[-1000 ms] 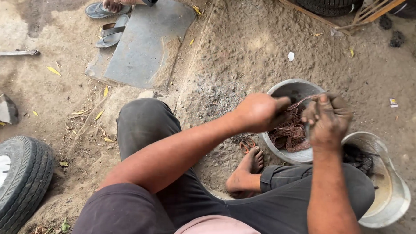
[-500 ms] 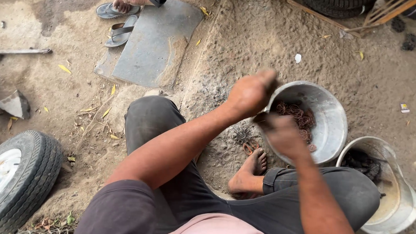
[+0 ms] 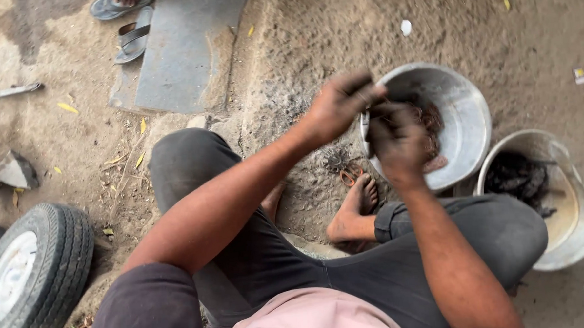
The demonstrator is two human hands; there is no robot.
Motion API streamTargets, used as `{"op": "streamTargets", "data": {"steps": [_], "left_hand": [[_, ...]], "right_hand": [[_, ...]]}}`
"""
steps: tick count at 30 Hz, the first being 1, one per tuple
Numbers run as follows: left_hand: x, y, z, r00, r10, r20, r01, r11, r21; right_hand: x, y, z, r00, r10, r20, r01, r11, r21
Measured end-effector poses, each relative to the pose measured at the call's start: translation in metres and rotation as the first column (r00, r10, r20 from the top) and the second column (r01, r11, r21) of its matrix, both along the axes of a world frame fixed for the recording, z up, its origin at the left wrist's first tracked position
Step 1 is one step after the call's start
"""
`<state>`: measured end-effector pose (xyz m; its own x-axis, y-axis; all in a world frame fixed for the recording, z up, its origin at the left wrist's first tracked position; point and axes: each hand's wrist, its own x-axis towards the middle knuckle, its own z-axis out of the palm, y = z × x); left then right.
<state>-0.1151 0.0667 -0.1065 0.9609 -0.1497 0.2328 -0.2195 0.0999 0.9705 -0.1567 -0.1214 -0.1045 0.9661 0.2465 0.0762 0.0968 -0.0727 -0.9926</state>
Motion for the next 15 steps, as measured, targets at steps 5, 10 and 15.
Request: {"op": "streamTargets", "data": {"steps": [5,10,15], "left_hand": [[0.0,0.004,0.01,0.919,-0.074,-0.386,-0.192,0.772,-0.606],[-0.004,0.002,0.012,0.911,0.393,-0.126,-0.395,0.918,0.009],[-0.007,-0.001,0.024,0.805,0.244,0.541,-0.489,0.788,0.373]], "right_hand": [[-0.016,0.03,-0.018,0.969,0.24,-0.062,-0.221,0.724,-0.654],[-0.011,0.034,0.006,0.897,0.442,0.006,-0.269,0.556,-0.786],[0.013,-0.005,0.051,0.784,0.329,0.526,0.174,0.698,-0.695]]}}
